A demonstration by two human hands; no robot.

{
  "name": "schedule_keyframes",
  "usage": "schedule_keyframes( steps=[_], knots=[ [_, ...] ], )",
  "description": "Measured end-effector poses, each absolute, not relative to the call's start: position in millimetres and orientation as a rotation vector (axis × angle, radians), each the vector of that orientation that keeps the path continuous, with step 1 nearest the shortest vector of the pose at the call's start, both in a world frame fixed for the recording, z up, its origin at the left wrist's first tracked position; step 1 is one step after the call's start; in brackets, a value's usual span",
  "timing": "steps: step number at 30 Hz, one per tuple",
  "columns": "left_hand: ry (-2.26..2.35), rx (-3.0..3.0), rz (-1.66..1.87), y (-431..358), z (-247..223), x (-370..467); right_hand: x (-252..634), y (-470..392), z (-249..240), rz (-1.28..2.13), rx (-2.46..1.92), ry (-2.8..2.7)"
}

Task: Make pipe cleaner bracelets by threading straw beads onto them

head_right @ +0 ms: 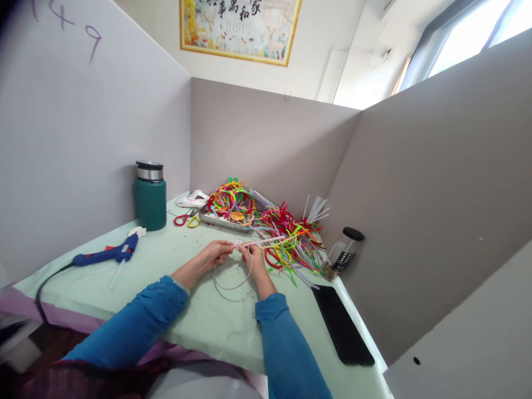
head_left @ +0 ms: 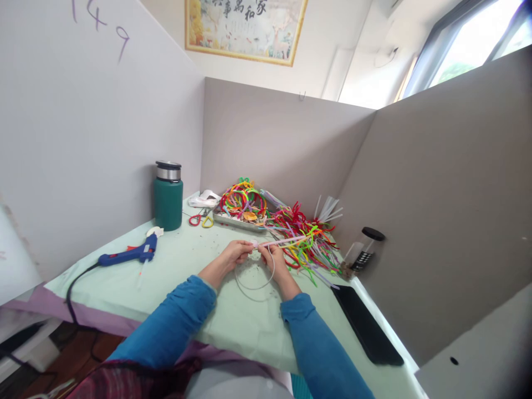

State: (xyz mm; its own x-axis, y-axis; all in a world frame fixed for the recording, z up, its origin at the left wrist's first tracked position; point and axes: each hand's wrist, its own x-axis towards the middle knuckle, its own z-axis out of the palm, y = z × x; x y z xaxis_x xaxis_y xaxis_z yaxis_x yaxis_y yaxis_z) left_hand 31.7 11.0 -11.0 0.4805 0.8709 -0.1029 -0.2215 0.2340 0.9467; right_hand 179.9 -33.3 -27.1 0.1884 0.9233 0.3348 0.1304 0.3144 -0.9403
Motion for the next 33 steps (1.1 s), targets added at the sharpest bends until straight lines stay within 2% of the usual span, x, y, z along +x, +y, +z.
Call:
schedule_keyframes(
  steps=[33],
  knots=[
    [0.823,1.068,0.808,8.4,-8.4,31.2,180.5,-32.8,-28.0,0.749,-1.119,-1.313]
  ],
)
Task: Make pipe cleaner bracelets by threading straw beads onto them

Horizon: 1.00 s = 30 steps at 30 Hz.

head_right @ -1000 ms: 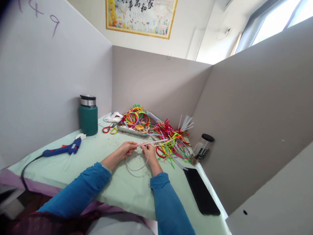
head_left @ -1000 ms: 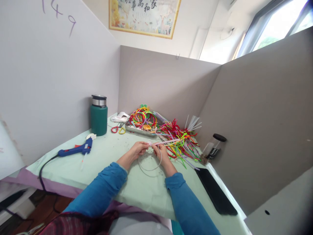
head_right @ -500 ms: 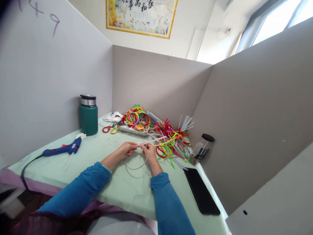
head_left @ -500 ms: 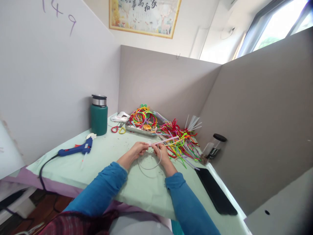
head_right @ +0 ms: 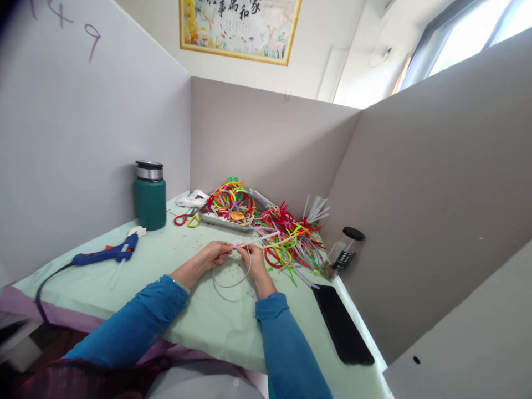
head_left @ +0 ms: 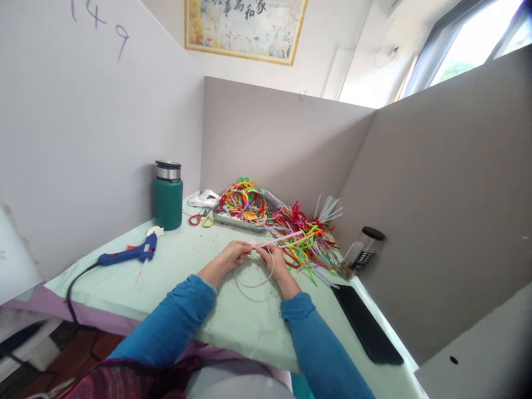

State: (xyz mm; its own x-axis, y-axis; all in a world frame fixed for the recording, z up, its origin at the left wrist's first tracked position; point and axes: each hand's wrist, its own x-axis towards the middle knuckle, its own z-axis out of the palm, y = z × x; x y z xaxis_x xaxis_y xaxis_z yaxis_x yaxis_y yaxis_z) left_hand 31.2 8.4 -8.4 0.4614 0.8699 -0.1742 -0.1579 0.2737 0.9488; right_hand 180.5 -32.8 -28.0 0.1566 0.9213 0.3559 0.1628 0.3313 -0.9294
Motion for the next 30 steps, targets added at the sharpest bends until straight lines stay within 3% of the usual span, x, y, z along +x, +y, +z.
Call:
schedule_keyframes(
  steps=[30],
  knots=[
    [0.866,1.22,0.733,4.1,-8.7,31.6,185.7,-24.5,-37.3,0.635,-1.077,-1.358]
  ],
)
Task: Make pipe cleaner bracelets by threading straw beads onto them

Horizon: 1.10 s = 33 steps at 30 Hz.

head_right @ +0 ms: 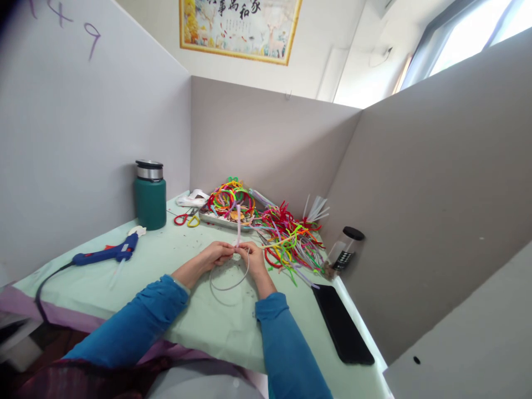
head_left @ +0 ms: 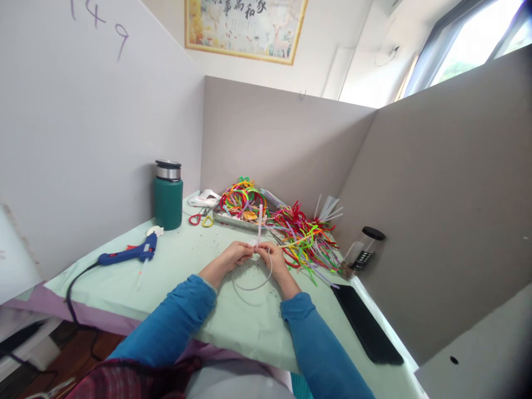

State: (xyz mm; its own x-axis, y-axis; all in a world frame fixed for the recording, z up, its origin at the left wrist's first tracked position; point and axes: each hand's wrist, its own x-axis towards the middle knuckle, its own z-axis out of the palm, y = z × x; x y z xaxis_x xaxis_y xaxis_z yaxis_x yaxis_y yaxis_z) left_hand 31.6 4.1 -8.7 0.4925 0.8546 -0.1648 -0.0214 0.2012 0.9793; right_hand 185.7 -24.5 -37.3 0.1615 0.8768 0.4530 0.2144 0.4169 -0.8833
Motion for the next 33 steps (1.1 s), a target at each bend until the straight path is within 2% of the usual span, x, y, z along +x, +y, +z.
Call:
schedule_keyframes(
  steps=[13,23,33],
  knots=[
    [0.839,1.284,0.708,-0.2,-4.6,31.0,183.4,-27.9,-34.0,0.759,-1.061,-1.317],
    [0.886,1.365,0.738,1.1,-12.2,33.0,180.1,-32.4,-27.6,0.667,-1.101,-1.389],
    [0.872,1.302,0.773,5.5,-13.8,34.3,180.0,-34.8,-27.3,0.809,-1.102,-1.353]
  ],
)
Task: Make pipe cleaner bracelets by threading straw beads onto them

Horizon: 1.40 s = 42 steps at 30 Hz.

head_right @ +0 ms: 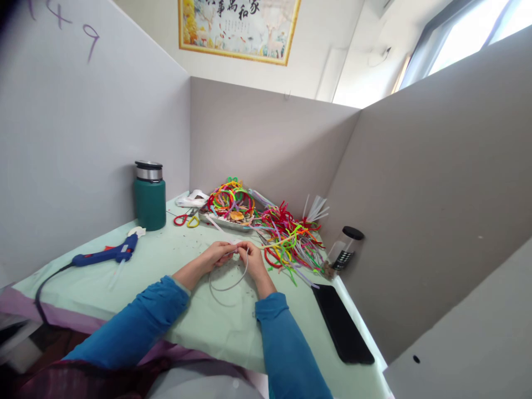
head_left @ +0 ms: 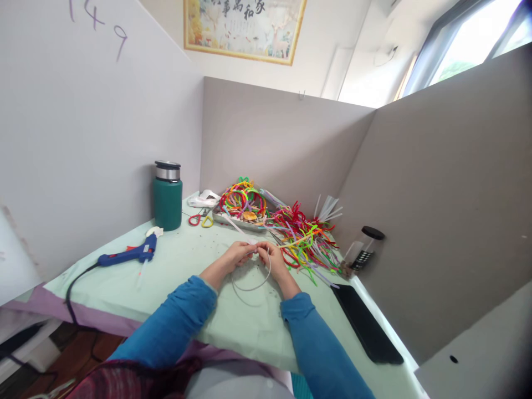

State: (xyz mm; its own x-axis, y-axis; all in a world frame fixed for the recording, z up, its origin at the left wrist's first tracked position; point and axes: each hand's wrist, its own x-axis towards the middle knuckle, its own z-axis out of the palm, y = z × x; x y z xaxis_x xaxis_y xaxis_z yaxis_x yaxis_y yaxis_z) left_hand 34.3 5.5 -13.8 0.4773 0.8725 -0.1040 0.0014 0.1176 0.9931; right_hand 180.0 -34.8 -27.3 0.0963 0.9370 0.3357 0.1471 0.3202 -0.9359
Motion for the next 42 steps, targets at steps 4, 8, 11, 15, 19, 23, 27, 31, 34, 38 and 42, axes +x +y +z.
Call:
schedule_keyframes(
  steps=[4,8,11,15,19,23,27,31,34,38,42],
  knots=[
    [0.913,1.276,0.775,3.8,-10.5,34.6,181.6,-32.2,-30.8,0.774,-1.099,-1.373],
    [0.928,1.264,0.776,2.3,-7.5,34.6,182.8,-31.0,-33.8,0.734,-1.084,-1.4],
    [0.933,1.265,0.768,1.9,-6.7,34.3,183.0,-30.5,-35.0,0.715,-1.078,-1.416],
    [0.933,1.286,0.755,1.4,-6.5,33.6,183.2,-29.6,-36.2,0.696,-1.069,-1.434],
    [0.851,1.339,0.752,1.5,-7.8,32.2,182.8,-30.4,-35.3,0.682,-1.093,-1.422],
    [0.806,1.352,0.746,2.3,-10.0,31.7,182.5,-32.1,-34.2,0.69,-1.099,-1.418],
    [0.853,1.307,0.771,2.5,-11.0,32.7,183.3,-31.0,-35.8,0.688,-1.096,-1.424],
    [0.863,1.295,0.767,4.2,-12.1,33.0,183.7,-29.5,-36.9,0.705,-1.095,-1.427],
    [0.864,1.295,0.77,6.9,-13.7,32.7,182.7,-30.3,-35.3,0.719,-1.096,-1.423],
    [0.864,1.286,0.767,7.8,-13.2,32.7,181.2,-32.0,-32.7,0.718,-1.09,-1.404],
    [0.874,1.267,0.762,4.7,-9.1,32.9,180.9,-32.6,-32.0,0.717,-1.085,-1.401]
  ],
)
